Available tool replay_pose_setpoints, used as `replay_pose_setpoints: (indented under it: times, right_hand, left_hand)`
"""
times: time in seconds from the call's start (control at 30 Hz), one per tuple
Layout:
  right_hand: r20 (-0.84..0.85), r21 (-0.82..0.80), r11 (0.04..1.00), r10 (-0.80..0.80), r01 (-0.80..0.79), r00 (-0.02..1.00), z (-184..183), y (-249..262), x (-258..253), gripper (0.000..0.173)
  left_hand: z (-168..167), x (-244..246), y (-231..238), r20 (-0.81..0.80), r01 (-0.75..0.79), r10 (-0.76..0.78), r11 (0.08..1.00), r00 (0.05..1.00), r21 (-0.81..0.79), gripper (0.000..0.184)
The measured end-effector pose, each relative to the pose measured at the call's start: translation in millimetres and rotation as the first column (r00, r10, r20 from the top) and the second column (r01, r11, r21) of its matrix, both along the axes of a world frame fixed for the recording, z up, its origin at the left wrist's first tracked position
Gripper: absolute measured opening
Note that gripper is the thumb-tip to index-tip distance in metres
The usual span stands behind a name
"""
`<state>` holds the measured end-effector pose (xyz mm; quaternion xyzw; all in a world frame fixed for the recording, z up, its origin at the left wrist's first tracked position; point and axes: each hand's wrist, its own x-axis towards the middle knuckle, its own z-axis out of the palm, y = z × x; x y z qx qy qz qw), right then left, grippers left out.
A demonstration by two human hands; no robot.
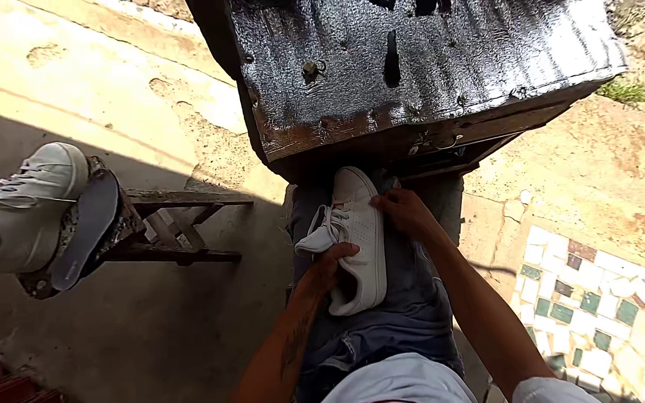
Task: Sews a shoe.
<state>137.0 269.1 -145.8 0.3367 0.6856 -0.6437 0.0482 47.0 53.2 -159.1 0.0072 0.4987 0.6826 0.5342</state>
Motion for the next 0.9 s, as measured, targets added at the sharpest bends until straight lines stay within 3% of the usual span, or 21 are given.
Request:
replay_pose_setpoints:
  times: [0.1, 0.2, 0.27, 0.37, 0.47, 0.57, 0.63, 0.9]
  right_hand:
    - [-0.056, 0.018, 0.984, -0.175, 0.176, 0.983, 0.4, -6.0, 4.9, 0.036]
    - [-0.257, 0.007, 0.899, -0.421, 0.437, 0.870, -14.0, -28.0, 27.9, 0.028]
    - [-0.369, 0.077, 0.872, -0.425, 0.483, 0.826, -26.5, -45.4, 47.6, 0.029]
    - [-0.413, 0.162, 0.851, -0.401, 0.500, 0.818, -12.9, -45.4, 69.0, 0.034]
    - [-0.285, 0.252, 0.903, -0.274, 0.348, 0.918, 14.1, -46.1, 87.0, 0.047]
    - [-0.112, 0.404, 0.908, -0.074, 0.114, 0.991, 16.4, -60.9, 91.9, 0.037]
    - [-0.045, 0.459, 0.888, -0.019, 0.038, 0.999, 10.1, -64.6, 89.8, 0.035]
    - [-0.020, 0.440, 0.898, -0.012, 0.019, 1.000, 3.4, -63.9, 87.6, 0.035]
  left_hand:
    - [3.5, 1.6, -0.4, -0.003, 0.000, 0.000, 1.000, 1.000, -0.002, 0.021]
    - [12.4, -3.7, 0.0, 0.030, 0.033, -0.033, 0.999, 0.999, 0.011, 0.022]
    - [14.9, -8.4, -0.8, 0.032, 0.094, -0.094, 0.996, 0.995, 0.010, 0.025]
    - [14.6, -15.5, -1.1, 0.016, 0.172, -0.173, 0.985, 0.985, 0.024, 0.026]
    - [17.7, -16.6, -0.9, -0.005, 0.183, -0.183, 0.983, 0.983, -0.021, 0.027]
    - [15.5, -16.3, 1.7, -0.013, 0.170, -0.171, 0.984, 0.985, -0.043, 0.028]
    - [15.3, -15.1, 3.1, -0.007, 0.172, -0.173, 0.984, 0.985, -0.047, 0.027]
    - [14.0, -14.6, 2.8, 0.016, 0.148, -0.148, 0.988, 0.989, -0.042, 0.026]
